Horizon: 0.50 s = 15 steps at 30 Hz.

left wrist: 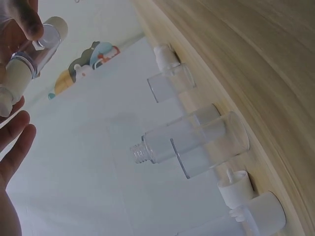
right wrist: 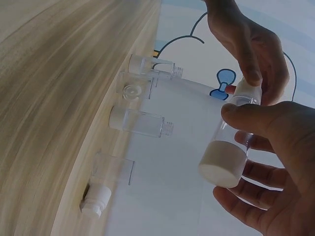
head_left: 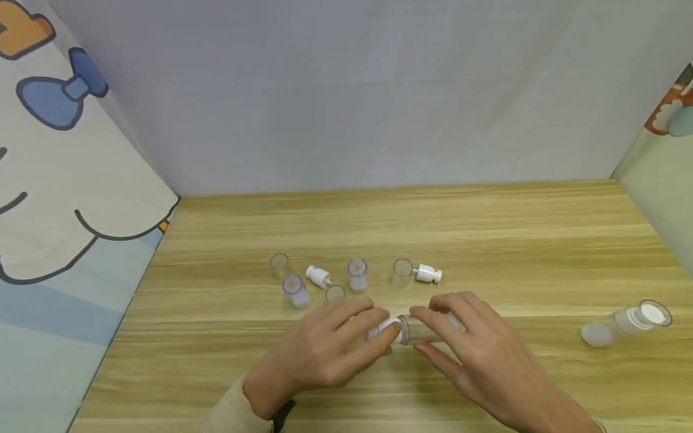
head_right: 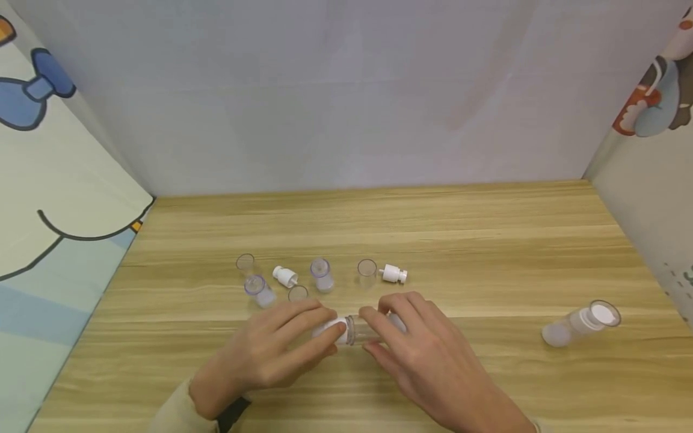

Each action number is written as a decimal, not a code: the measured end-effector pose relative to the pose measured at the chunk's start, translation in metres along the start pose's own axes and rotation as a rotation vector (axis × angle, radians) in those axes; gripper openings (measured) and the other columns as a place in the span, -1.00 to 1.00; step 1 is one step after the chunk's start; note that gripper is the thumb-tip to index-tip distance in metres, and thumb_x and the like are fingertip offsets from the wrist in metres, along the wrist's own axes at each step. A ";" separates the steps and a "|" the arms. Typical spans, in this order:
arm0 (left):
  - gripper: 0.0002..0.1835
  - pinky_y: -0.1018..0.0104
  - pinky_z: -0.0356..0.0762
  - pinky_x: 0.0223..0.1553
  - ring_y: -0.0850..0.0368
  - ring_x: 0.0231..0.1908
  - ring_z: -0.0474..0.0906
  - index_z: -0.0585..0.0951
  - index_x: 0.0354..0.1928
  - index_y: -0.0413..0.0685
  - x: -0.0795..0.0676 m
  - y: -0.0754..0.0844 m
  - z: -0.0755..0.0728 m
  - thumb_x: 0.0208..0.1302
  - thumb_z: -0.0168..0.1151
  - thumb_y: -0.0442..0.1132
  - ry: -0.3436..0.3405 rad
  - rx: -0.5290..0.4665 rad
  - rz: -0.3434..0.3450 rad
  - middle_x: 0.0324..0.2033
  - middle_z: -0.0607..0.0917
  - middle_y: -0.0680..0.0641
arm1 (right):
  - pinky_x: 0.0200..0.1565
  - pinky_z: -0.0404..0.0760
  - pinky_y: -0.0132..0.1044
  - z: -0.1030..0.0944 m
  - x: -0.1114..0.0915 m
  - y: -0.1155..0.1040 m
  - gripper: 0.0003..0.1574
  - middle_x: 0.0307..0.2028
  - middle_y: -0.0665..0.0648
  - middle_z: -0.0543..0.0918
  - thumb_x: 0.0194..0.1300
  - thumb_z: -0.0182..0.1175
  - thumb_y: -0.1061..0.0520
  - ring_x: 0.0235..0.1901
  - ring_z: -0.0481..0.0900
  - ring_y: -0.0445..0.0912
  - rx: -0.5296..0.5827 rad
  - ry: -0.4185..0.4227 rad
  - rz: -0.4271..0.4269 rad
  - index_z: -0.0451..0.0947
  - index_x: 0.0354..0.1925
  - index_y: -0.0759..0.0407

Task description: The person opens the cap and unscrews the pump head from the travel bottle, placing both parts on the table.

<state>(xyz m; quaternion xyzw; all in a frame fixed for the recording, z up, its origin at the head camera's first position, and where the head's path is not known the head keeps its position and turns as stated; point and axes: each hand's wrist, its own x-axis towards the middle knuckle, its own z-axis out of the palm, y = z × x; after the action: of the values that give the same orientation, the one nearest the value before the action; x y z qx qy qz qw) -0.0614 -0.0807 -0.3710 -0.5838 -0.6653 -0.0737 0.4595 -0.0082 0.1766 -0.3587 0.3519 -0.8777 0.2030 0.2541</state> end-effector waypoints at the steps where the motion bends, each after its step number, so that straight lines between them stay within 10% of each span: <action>1: -0.78 0.38 0.73 -0.19 0.09 -0.21 0.72 0.75 -0.03 -0.08 0.001 0.000 0.000 0.52 0.22 -0.13 0.004 0.008 -0.016 -0.20 0.81 -0.04 | -0.12 0.64 -0.27 0.000 0.000 0.000 -0.43 -0.09 0.03 0.65 0.65 -0.10 -0.21 -0.09 0.61 -0.10 -0.002 0.001 -0.002 0.70 0.06 0.09; 15: -0.61 0.30 0.71 -0.23 0.11 -0.32 0.72 0.79 -0.14 -0.07 0.003 0.005 0.004 0.62 0.04 -0.04 -0.046 0.041 -0.223 -0.36 0.79 0.05 | -0.20 0.64 -0.27 0.005 0.004 -0.001 -0.45 -0.13 0.06 0.65 0.67 -0.09 -0.18 -0.16 0.61 -0.08 -0.029 0.053 -0.038 0.70 0.03 0.12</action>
<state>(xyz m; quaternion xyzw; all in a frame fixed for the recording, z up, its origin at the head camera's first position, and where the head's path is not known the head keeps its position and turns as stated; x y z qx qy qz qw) -0.0585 -0.0745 -0.3734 -0.4982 -0.7377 -0.0975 0.4450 -0.0109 0.1715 -0.3598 0.3594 -0.8666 0.1945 0.2864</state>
